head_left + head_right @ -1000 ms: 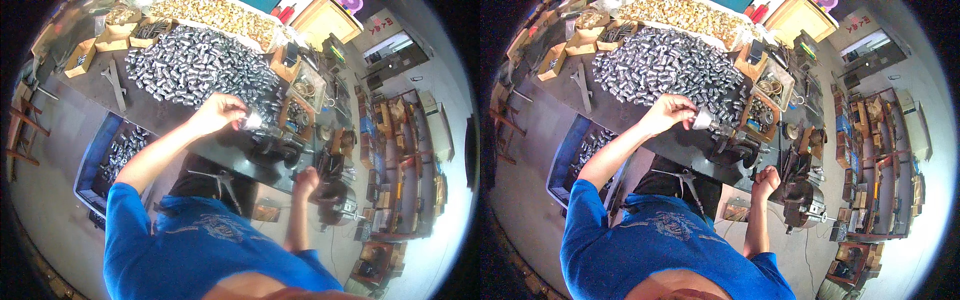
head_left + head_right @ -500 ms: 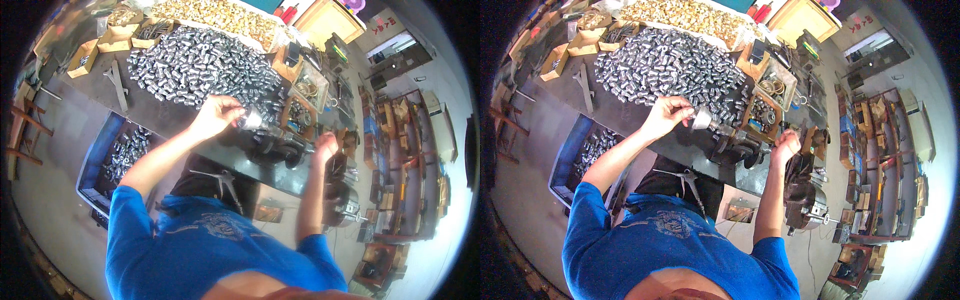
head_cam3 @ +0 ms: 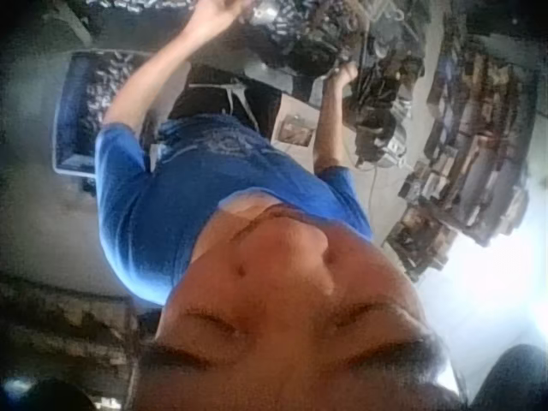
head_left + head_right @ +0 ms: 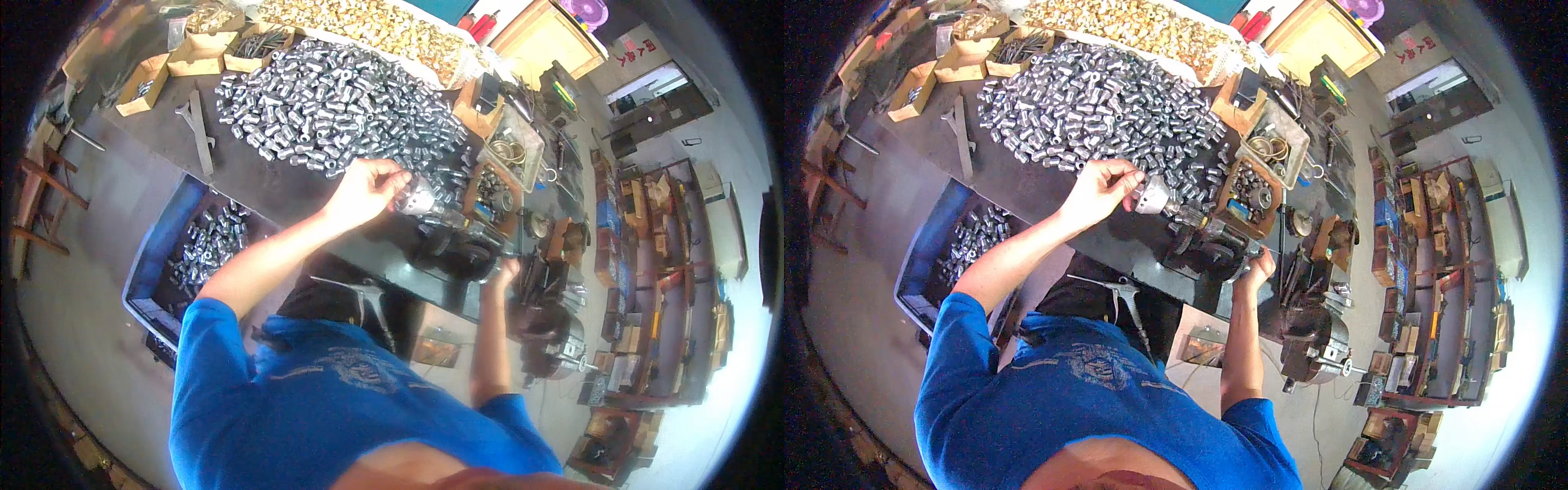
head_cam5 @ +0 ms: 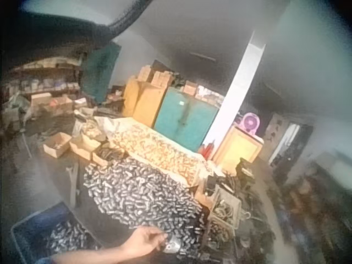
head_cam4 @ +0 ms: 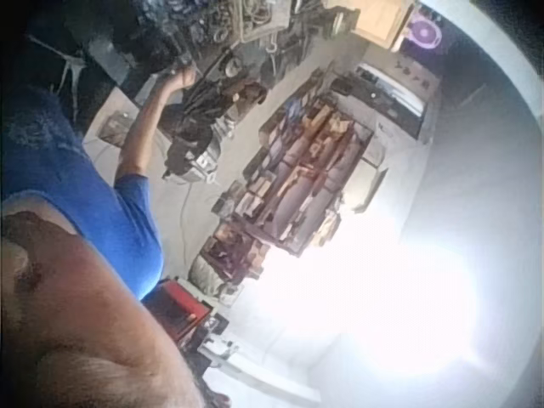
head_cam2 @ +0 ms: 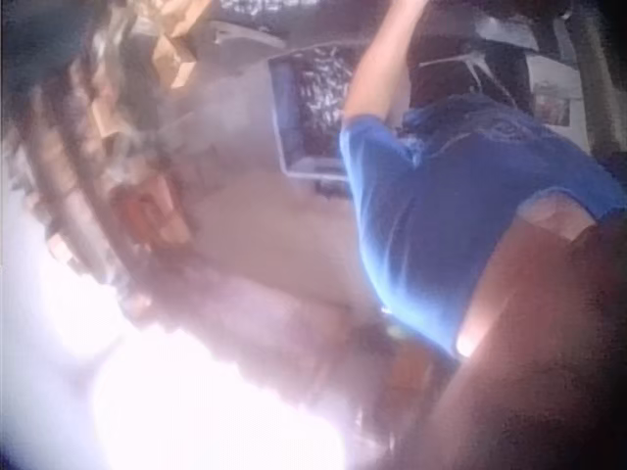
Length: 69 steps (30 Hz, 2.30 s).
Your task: The person repeatedly picks up small metal parts from a pile on the workbench, places them into a bench grinder, and operates the machine to process each part. After each cycle, the person removes the part and returns it to the pile, continuing the sequence.
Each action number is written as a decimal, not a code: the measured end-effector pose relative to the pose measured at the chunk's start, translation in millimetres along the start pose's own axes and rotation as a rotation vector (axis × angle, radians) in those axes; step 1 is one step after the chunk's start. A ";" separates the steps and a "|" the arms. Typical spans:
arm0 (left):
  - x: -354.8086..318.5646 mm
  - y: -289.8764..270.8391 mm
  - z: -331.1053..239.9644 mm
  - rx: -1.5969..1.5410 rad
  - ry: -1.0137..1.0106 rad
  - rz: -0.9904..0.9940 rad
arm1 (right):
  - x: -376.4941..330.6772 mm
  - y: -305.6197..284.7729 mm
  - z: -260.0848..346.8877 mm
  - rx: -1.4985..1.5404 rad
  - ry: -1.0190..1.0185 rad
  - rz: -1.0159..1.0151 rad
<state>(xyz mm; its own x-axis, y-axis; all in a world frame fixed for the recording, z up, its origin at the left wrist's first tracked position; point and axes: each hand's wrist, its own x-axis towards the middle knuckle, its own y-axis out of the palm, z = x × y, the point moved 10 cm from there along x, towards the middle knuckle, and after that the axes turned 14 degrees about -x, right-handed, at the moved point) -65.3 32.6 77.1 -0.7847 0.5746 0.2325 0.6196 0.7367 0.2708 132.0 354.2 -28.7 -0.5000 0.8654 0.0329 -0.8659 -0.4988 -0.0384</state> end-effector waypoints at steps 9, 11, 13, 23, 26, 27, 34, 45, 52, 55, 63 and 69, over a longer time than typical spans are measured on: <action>-4.2 4.2 6.0 -0.101 0.018 -0.104 | 5.1 9.5 8.2 -0.007 -0.003 -0.020; -4.9 5.7 2.2 -0.023 -0.002 -0.135 | 7.2 15.2 14.4 0.015 0.029 -0.031; -5.3 3.3 -2.3 0.110 0.025 -0.144 | 11.6 16.4 17.1 -0.038 -0.034 -0.011; -7.5 -3.3 3.8 0.057 0.169 -0.167 | 48.2 24.1 66.8 0.023 -0.109 0.027; -10.7 0.9 -3.2 0.075 0.204 -0.150 | 33.0 22.3 80.4 -0.086 -0.267 -0.090; -11.0 2.1 -0.9 0.089 0.213 -0.149 | 35.5 20.4 72.4 -0.168 -0.404 -0.025; -6.2 2.5 3.9 0.047 0.154 -0.119 | -1.5 -4.3 6.8 0.026 -0.182 -0.090; -5.5 3.6 5.5 0.032 0.238 -0.134 | -53.3 -22.8 -3.8 0.227 0.113 -0.050; -1.9 1.4 9.3 0.139 0.113 -0.130 | -40.5 -25.9 -20.0 0.140 0.173 -0.132; -3.8 3.1 4.4 0.150 0.081 -0.132 | -31.7 -28.6 -41.7 0.140 0.299 -0.207; 7.8 0.3 22.8 -0.045 -0.041 -0.111 | 64.7 1.7 23.1 -0.188 -0.503 -0.066; -1.5 0.8 22.3 -0.334 -0.215 -0.070 | 3.2 4.9 118.4 0.161 -0.258 -0.073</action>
<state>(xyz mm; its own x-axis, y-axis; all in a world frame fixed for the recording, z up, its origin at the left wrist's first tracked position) -64.0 40.3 56.2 -0.7886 0.6148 0.0122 0.5082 0.6403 0.5760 124.1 348.9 89.4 -0.4067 0.8688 0.2825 -0.8806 -0.4551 0.1317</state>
